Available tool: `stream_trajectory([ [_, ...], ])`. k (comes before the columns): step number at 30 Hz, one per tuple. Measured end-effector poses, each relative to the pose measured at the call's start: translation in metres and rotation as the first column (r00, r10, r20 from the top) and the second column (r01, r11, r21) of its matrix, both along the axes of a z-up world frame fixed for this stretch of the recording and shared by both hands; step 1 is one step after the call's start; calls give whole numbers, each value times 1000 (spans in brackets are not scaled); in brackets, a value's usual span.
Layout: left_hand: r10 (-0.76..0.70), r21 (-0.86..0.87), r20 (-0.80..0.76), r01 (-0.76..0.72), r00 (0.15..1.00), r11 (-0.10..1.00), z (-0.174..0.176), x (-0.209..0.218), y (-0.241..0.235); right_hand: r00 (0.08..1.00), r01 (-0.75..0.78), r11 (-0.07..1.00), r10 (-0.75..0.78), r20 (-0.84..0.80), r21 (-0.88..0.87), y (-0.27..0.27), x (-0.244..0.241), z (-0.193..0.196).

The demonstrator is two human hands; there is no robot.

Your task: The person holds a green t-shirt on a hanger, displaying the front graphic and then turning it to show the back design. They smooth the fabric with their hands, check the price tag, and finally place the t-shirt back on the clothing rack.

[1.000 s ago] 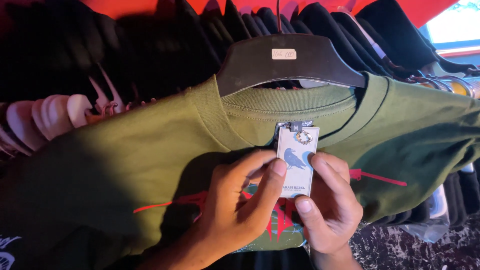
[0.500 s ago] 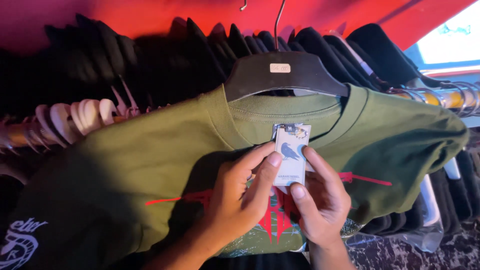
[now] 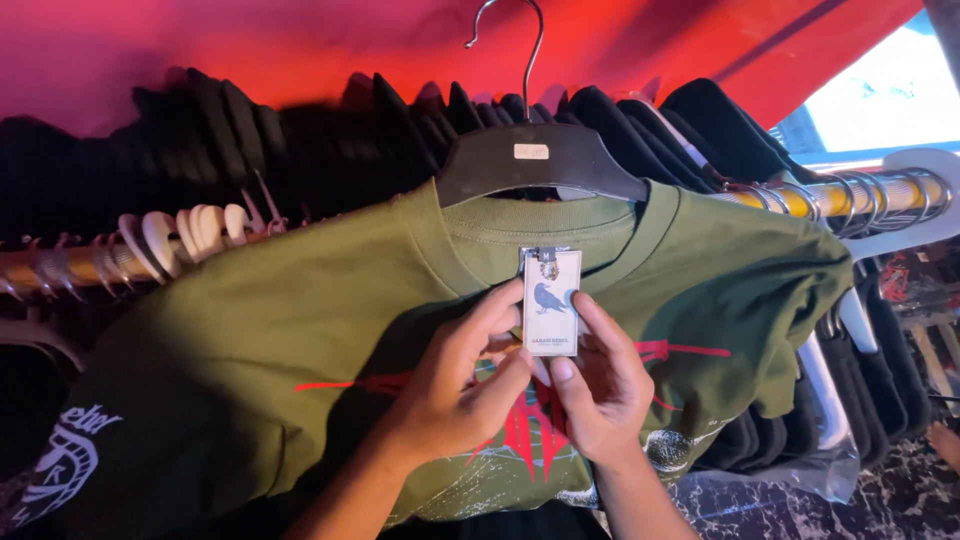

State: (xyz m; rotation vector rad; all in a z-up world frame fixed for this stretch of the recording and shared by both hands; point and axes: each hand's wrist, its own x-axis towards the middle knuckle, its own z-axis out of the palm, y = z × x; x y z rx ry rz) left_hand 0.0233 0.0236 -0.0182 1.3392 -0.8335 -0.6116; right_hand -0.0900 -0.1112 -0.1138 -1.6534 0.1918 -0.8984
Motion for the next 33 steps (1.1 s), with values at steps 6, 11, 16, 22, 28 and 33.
stream_trajectory([
  [6,59,49,106,-64,993,997,-9,-1,3,999,-14,999,12,38,44,2,1,0],
  [11,-72,27,56,71,996,997,2,0,2,997,-55,998,56,54,-16,-1,1,5],
  [16,-106,-35,22,107,994,994,0,-3,1,987,-111,994,110,117,-4,-4,4,12],
  [22,-76,20,-6,76,997,997,4,-4,-5,987,-116,993,115,113,8,-8,4,11],
  [28,-77,-24,49,78,996,997,4,-2,-9,985,-126,992,124,123,13,-10,6,11],
  [33,-56,-43,74,59,996,997,6,1,-10,987,-120,993,119,107,10,-12,7,8],
])
